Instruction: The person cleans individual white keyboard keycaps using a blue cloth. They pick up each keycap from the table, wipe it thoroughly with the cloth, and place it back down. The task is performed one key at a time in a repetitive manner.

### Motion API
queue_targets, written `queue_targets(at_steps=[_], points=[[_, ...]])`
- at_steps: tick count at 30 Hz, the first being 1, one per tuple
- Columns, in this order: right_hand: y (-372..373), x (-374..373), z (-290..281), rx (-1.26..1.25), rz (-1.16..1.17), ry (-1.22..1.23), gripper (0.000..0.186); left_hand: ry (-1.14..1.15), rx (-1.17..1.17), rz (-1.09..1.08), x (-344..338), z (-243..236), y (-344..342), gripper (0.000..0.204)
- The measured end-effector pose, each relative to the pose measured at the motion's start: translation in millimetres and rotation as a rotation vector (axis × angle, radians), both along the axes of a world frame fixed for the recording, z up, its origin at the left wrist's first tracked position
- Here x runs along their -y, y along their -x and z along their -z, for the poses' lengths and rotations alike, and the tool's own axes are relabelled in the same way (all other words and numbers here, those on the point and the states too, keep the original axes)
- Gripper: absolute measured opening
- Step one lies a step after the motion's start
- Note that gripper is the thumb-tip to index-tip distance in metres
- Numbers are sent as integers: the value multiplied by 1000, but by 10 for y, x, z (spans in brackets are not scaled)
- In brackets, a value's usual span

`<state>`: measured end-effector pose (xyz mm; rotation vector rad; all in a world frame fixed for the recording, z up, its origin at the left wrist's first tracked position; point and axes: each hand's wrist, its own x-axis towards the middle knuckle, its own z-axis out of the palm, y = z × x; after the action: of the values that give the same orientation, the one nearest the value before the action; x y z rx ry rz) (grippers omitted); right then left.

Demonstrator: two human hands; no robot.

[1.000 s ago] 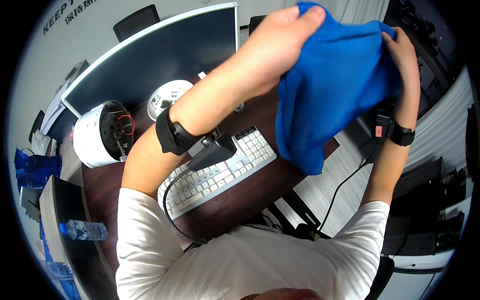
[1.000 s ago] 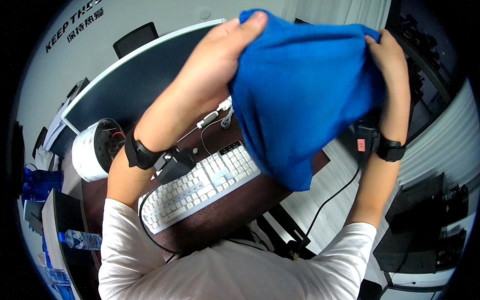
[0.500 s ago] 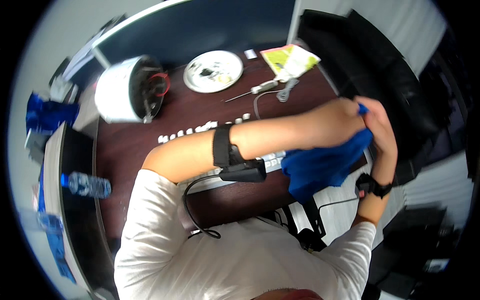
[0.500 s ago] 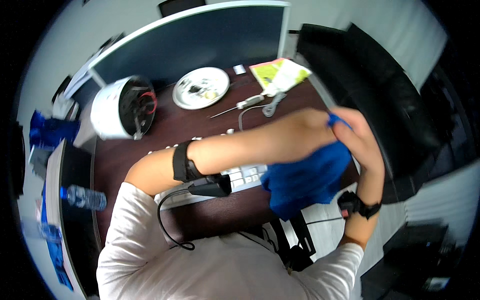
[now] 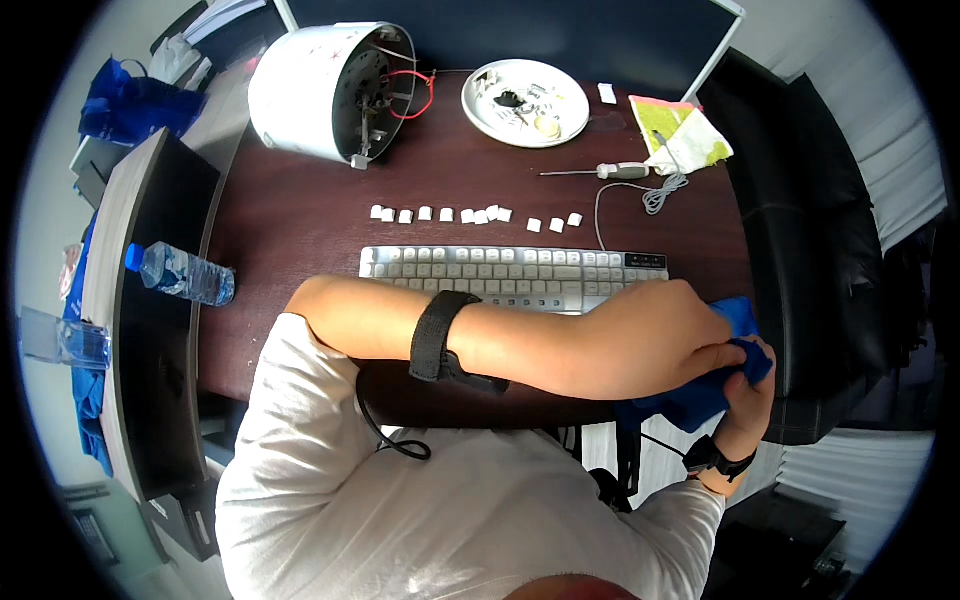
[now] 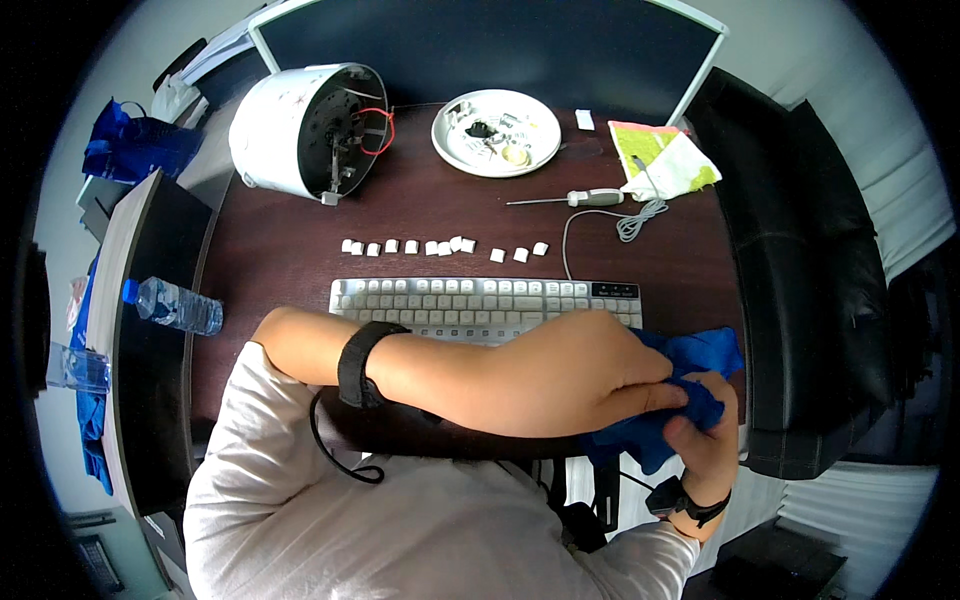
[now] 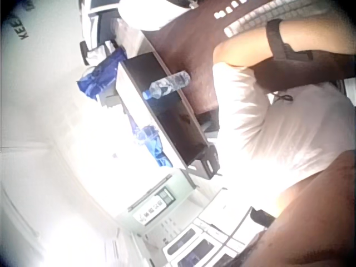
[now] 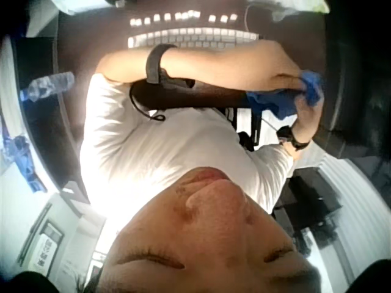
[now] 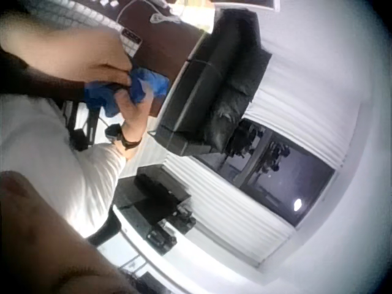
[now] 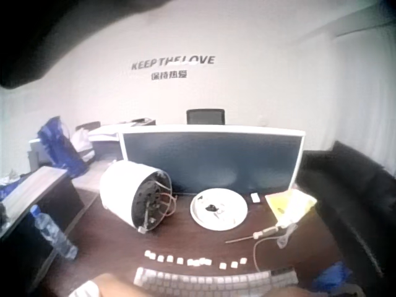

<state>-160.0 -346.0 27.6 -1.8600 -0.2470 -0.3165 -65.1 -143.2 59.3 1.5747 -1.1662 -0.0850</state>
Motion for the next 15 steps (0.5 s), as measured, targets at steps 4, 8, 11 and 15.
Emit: queue_targets(at_steps=[4, 8, 11, 15], points=[[-144, -147, -50, 36, -36, -30, 32, -49, 30, -42, -36, 89, -42, 43], [-239, -225, -63, 77, -178, -124, 31, -172, 91, 19, -90, 110, -58, 51], [-164, -142, 0, 159, -106, -7, 27, -178, 142, 100, -70, 160, -60, 53], [-151, -8, -50, 174, -99, 215, 22, -189, 324, 96, -12, 244, -23, 54]])
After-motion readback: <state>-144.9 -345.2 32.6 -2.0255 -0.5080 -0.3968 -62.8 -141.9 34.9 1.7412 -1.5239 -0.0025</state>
